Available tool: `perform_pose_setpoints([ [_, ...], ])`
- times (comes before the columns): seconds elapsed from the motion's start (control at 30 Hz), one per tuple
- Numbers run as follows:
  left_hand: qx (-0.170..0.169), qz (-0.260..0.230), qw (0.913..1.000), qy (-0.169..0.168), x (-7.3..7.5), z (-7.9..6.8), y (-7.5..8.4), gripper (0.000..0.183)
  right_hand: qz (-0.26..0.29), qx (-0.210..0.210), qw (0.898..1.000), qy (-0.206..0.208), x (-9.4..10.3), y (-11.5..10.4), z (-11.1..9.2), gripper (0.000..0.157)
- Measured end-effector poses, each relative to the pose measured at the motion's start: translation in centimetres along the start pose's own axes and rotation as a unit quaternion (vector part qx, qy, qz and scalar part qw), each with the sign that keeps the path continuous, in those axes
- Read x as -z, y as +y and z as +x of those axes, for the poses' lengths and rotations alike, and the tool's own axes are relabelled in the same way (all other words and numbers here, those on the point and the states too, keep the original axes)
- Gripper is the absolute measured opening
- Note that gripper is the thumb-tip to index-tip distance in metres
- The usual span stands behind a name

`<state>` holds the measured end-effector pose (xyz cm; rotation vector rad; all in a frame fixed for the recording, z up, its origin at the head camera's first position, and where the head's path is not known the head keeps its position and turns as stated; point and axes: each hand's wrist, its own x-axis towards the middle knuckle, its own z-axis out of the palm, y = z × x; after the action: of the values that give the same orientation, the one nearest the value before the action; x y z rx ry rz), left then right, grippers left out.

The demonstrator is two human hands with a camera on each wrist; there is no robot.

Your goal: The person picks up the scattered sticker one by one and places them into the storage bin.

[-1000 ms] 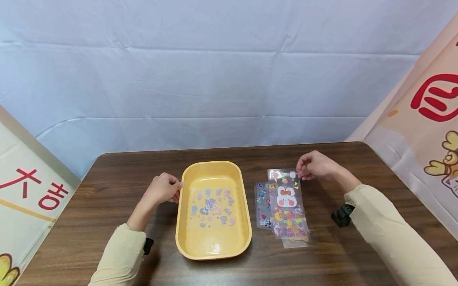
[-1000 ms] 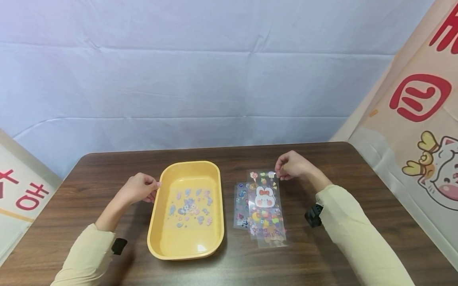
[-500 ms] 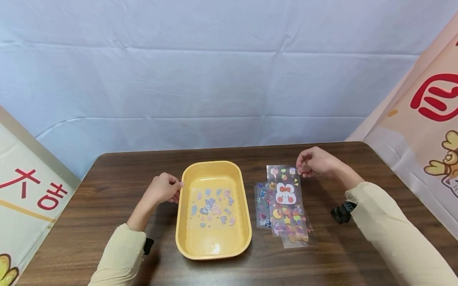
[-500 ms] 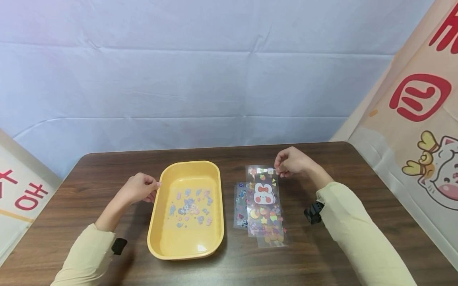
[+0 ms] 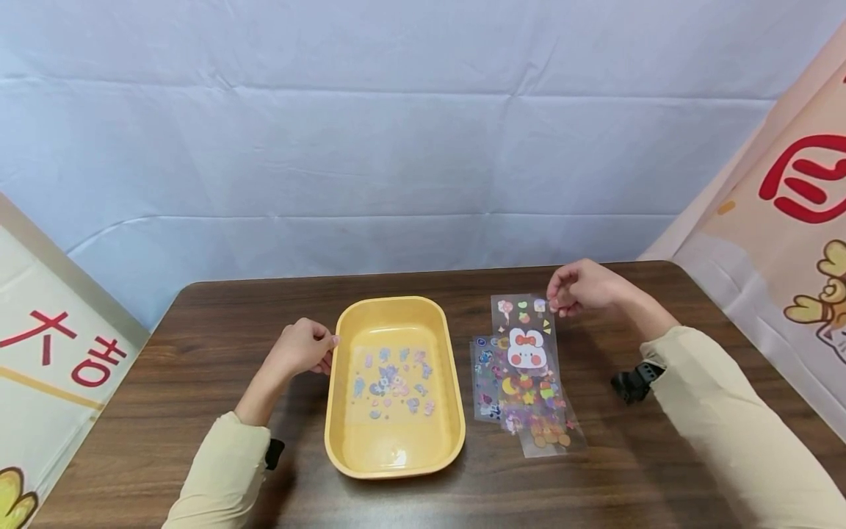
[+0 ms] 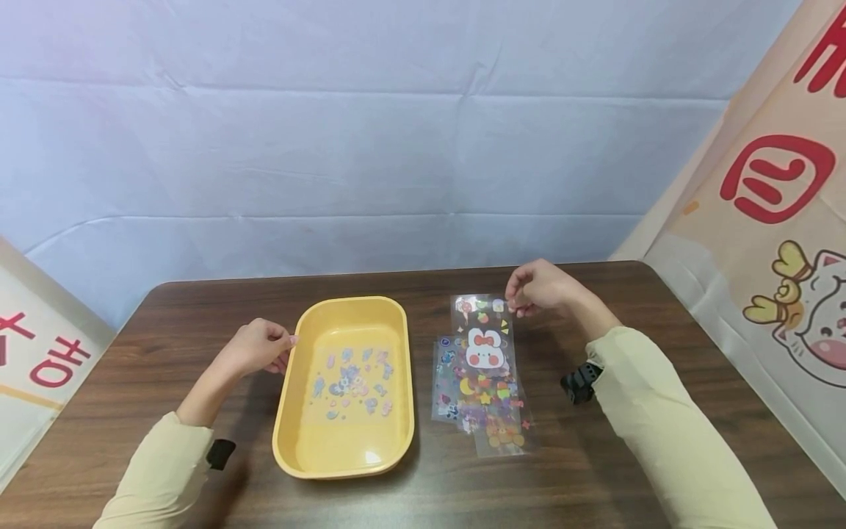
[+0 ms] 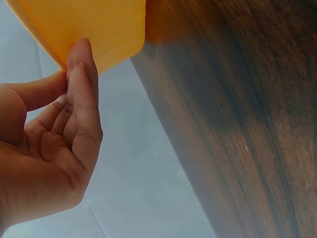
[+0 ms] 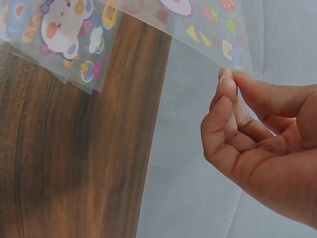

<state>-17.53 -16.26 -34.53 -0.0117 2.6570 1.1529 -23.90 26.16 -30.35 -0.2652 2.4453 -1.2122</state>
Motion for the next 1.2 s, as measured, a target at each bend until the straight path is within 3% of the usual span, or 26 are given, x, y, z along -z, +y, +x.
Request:
perform_pose_setpoints([
  [0.37,-0.003,0.001,1.0000,0.002,0.0,0.0,0.0,0.026,0.032,-0.003,0.999,0.003,0.3,-1.2,-0.3,0.004],
  [1.2,0.004,0.008,0.9999,0.006,-0.2,0.2,0.1,0.027,0.050,0.008,0.998,0.024,1.7,-2.8,-1.0,0.006],
])
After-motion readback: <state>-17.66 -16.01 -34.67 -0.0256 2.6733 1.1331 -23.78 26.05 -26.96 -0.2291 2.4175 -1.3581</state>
